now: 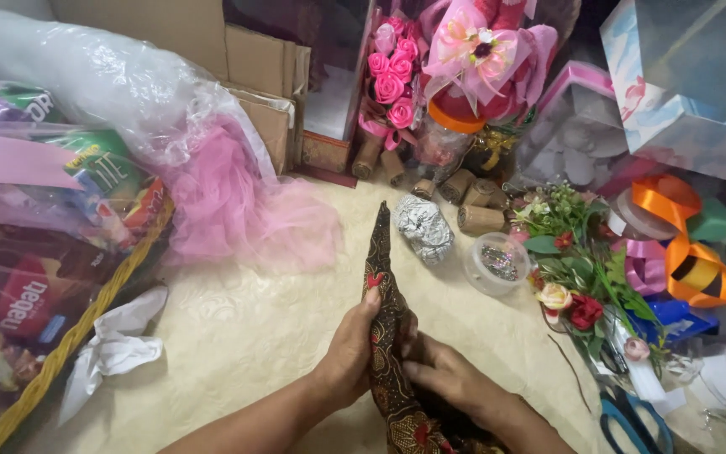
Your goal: The person folds and pins a piece of patterned fabric by hand on a workspace to form a decorative shape.
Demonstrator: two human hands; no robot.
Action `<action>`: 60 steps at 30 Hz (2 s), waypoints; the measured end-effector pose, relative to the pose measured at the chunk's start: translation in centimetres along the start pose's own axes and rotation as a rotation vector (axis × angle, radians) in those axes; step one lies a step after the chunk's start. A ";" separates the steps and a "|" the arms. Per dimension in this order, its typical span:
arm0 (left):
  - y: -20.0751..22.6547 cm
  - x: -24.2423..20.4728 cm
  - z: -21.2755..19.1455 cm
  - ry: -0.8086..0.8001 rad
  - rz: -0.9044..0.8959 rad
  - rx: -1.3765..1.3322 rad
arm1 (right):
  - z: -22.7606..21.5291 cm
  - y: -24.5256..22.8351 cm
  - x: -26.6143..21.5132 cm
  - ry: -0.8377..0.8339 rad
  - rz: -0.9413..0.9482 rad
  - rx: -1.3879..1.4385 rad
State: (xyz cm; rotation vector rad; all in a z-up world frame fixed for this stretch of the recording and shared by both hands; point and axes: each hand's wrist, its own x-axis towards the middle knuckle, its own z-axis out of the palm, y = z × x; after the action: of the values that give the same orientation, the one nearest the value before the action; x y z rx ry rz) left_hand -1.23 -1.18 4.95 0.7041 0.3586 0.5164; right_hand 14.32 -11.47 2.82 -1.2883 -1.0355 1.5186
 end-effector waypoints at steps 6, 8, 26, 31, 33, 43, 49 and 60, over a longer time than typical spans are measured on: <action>-0.2 -0.3 0.8 0.003 0.156 0.034 | 1.6 -0.3 -0.8 0.329 0.108 -0.479; -0.4 -0.6 0.8 0.012 0.159 0.039 | 2.5 -0.7 -1.4 0.388 0.012 -0.688; -1.2 0.7 3.1 0.431 0.061 -0.107 | 2.6 -1.1 0.0 0.661 -0.695 -1.697; -1.1 0.9 5.5 0.464 0.026 -0.160 | 0.6 -1.8 -0.9 0.703 -0.570 -1.786; -1.8 0.8 5.8 0.423 0.045 0.115 | -0.5 -1.5 -1.7 0.707 -0.532 -1.843; -3.7 0.6 2.9 0.203 0.059 0.447 | -0.9 -3.6 -6.2 0.639 -0.377 -1.431; -2.0 0.4 5.0 0.241 0.132 0.448 | 0.2 -6.7 -5.4 0.605 -0.469 -1.111; -0.8 0.3 4.4 0.345 0.027 0.489 | -1.1 -4.6 -3.8 0.798 -0.858 -1.734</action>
State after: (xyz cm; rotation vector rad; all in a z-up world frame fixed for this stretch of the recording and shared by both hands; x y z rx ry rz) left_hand 1.37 -3.81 7.46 1.0957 0.8161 0.5834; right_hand 16.20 -13.78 8.10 -1.7430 -1.9174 -0.8873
